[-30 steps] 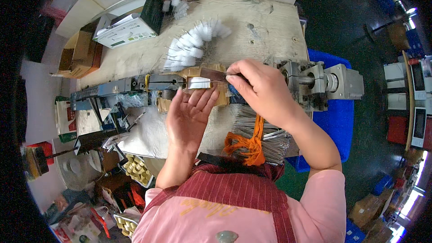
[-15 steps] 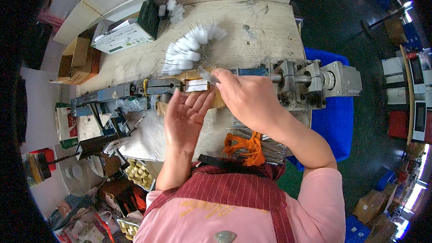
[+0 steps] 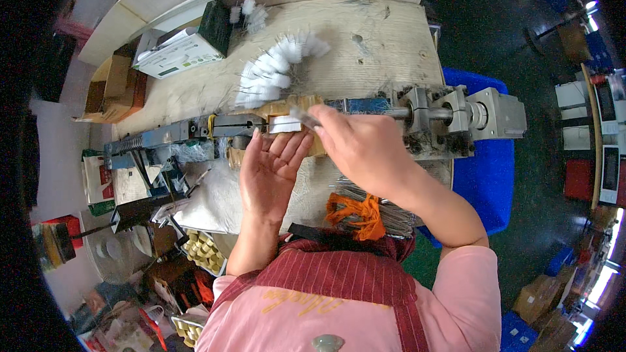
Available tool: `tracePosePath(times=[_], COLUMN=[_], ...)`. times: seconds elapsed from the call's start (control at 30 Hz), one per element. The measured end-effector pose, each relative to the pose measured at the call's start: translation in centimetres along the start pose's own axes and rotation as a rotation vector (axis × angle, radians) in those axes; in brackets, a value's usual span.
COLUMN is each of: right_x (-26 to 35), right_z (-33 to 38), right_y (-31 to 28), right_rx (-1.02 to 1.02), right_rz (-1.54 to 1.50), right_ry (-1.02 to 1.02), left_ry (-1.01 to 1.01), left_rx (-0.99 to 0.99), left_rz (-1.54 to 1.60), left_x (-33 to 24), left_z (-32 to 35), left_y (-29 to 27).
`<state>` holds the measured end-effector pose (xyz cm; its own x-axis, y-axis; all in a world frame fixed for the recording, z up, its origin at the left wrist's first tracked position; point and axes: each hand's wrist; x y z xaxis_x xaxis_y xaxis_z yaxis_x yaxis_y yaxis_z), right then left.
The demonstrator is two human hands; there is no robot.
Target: The person assembles small brushes by placing bristles into clips with a flat tool and clamping them into a machine fixture.
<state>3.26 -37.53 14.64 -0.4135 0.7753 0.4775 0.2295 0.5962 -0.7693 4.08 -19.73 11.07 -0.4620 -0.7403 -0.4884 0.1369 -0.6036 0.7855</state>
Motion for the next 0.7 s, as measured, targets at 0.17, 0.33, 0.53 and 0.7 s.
tracePosePath(times=[0.17,0.33,0.53,0.7], right_x=[0.3,-0.2,-0.1,0.7], right_z=[-1.0,-1.5,-1.8,-0.8], right_y=[0.3,2.4,1.7,-0.1], right_rx=[0.026,0.002,0.0,0.01], right_rz=[-0.097,-0.01,0.026,-0.062], right_ry=[-0.12,-0.156,-0.136,0.063], left_ry=[-0.047,-0.14,-0.096,-0.053], left_rx=[-0.018,-0.004,-0.048,0.026], left_rz=[0.1,0.294,0.222,0.059], left_x=[0.0,0.2,0.4,-0.3], left_z=[0.0,0.3,0.1,0.4], left_y=[-0.8,-0.7,-0.2,0.0])
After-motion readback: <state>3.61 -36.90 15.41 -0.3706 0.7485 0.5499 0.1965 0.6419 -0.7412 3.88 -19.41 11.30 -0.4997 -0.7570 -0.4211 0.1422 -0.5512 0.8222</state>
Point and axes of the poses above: each hand's wrist, its own z-axis away from the middle knuckle, its own y-axis out of the palm, x = y × z, and after that the axes turned 3 degrees about -x, right-handed
